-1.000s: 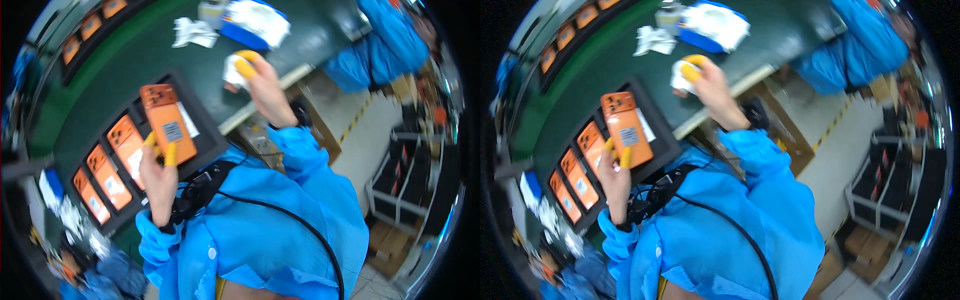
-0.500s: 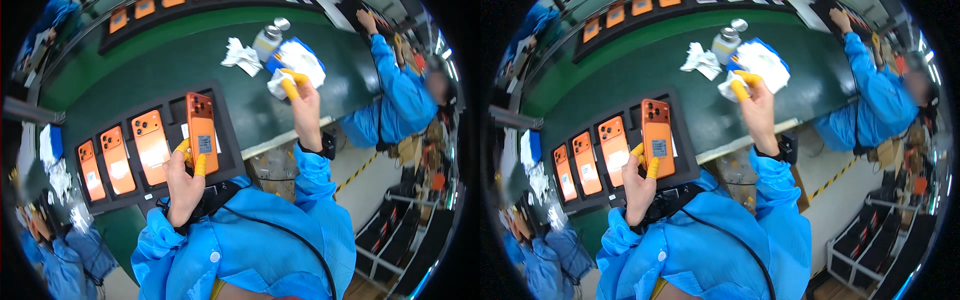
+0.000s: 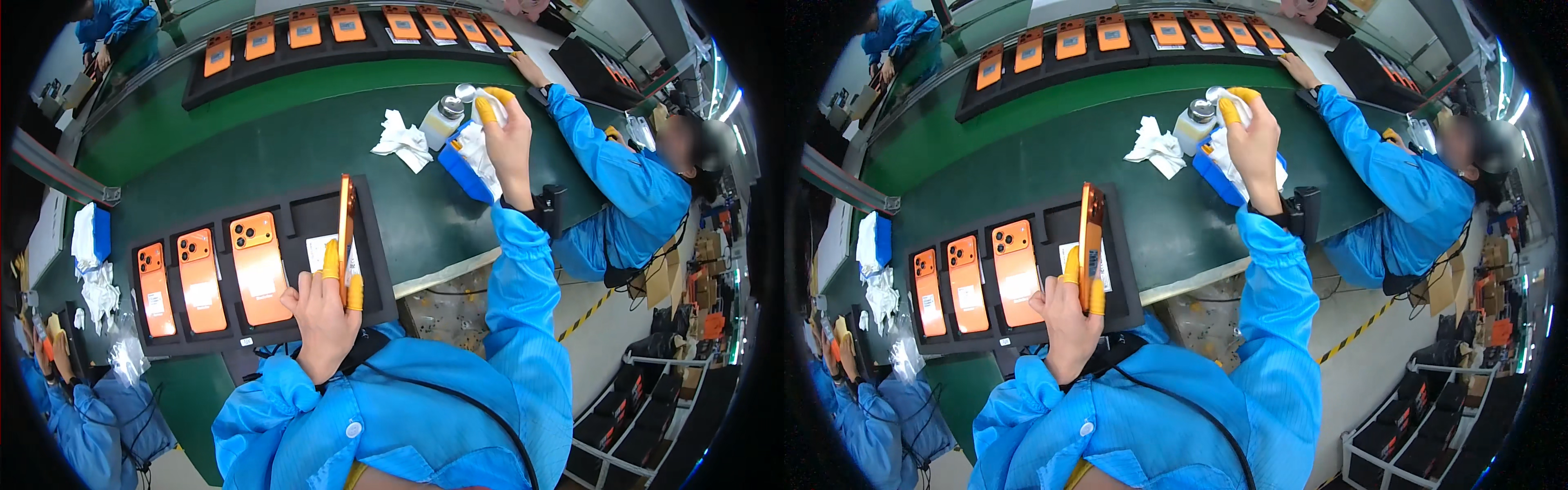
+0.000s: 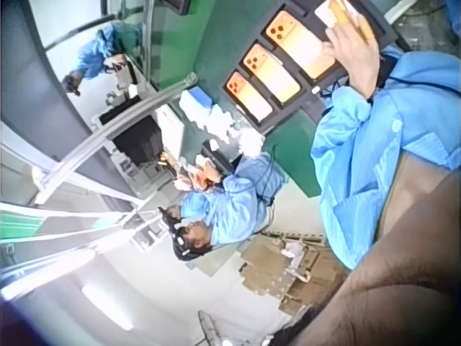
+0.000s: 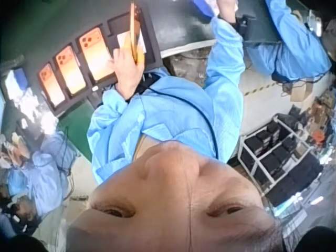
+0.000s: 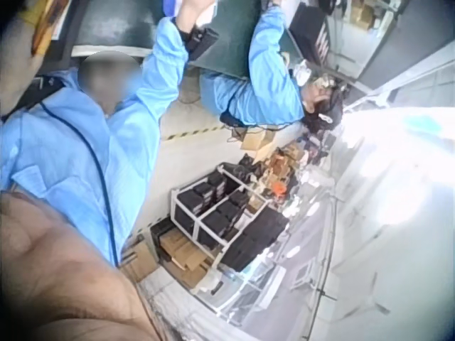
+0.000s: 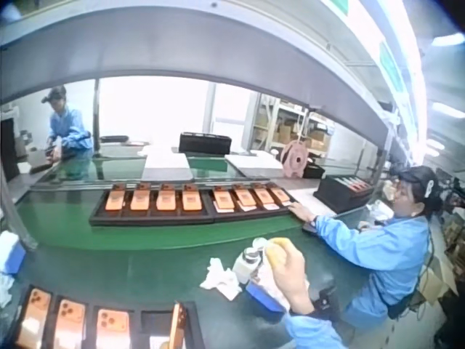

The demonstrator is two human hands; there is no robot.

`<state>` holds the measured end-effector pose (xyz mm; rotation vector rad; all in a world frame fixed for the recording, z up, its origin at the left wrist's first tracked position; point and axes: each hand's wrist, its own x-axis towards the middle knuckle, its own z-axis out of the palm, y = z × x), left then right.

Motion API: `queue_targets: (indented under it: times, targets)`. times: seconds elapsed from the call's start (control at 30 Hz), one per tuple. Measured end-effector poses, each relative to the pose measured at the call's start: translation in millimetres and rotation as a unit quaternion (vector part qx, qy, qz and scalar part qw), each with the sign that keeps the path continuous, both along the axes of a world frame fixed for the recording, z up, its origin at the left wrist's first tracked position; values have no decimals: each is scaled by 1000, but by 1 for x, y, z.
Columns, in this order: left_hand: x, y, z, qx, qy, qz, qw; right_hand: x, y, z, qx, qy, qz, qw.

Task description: Cleaning and wiping the exterior of mobile phones on an electronics assembly line.

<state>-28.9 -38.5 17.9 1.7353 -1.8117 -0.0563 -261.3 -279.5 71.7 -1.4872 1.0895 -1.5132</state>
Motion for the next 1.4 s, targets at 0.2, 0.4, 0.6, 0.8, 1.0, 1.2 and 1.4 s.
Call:
queue_targets:
  times: [0.2, 0.4, 0.6, 0.8, 1.0, 1.2, 1.4]
  targets:
    - [0, 9, -10, 37, 5, -8, 999, 7, -4, -17, -295, 532, -200, 768]
    - [1, 13, -12, 11, 10, -6, 1000, 5, 2, -22, -296, 597, -173, 725]
    - [2, 14, -13, 24, 33, 13, 999, 20, 15, -20, -306, 507, -145, 793]
    - [3, 14, -10, 37, 41, -7, 998, 68, 149, -36, -403, 369, 146, 824]
    - [5, 14, -15, 35, 27, -15, 999, 81, 142, -66, -424, 360, 213, 803]
    - [4, 17, -18, 43, 19, 3, 999, 93, 110, -53, -353, 352, 93, 862]
    - [2, 16, -14, 21, 57, -10, 998, 82, 176, -69, -403, 290, 300, 815]
